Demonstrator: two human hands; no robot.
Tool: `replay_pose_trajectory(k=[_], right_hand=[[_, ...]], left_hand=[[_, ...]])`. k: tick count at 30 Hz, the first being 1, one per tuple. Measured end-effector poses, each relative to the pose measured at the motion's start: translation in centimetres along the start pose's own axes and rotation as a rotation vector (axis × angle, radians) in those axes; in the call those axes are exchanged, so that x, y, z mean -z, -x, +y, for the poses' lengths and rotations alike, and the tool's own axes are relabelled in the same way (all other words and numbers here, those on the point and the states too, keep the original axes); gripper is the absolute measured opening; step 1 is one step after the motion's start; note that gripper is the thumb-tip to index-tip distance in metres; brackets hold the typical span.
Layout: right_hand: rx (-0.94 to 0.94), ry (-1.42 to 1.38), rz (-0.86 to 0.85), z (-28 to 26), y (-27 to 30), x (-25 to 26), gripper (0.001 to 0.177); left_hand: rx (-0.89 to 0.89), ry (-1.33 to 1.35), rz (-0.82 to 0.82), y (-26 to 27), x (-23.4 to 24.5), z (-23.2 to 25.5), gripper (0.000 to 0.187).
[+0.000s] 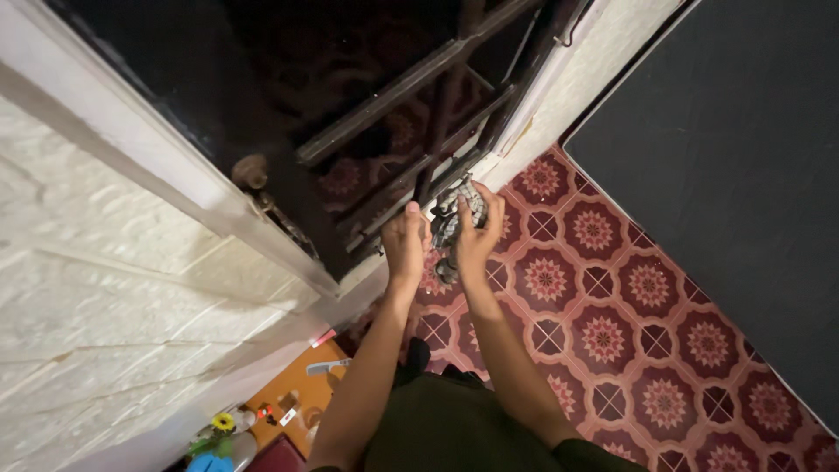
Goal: The person wipes the dark frame of a door and its handle using a cloth, cleaning different sections of the frame and the latch area.
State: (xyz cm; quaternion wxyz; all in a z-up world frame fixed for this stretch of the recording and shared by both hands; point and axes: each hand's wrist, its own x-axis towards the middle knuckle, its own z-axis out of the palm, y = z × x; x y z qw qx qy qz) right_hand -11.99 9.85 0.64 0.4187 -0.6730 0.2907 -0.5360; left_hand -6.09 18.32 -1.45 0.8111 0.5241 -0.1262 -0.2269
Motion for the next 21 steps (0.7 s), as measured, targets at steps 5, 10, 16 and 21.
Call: replay_pose_trajectory(k=[5, 10, 16, 21], right_hand=[[0.023, 0.049, -0.010, -0.2, 0.1, -1.3, 0.027], [-0.025, 0.059, -0.012, 0.5, 0.3, -2.8, 0.028], [0.029, 0.023, -0.010, 0.2, -0.3, -4.6, 0.028], [-0.005, -0.041, 0.005, 0.0, -1.1, -6.9, 0.028]], left_hand=[[-0.049, -0.059, 0.051, -1.0, 1.4, -0.7, 0.052], [-0.035, -0.038, 0.026, -1.8, 2.2, -0.7, 0.050], [-0.022, 0.037, -0.096, -2.7, 2.4, 1.0, 0.052], [-0.054, -0.016, -0.142, -3.6, 3.0, 1.7, 0.055]])
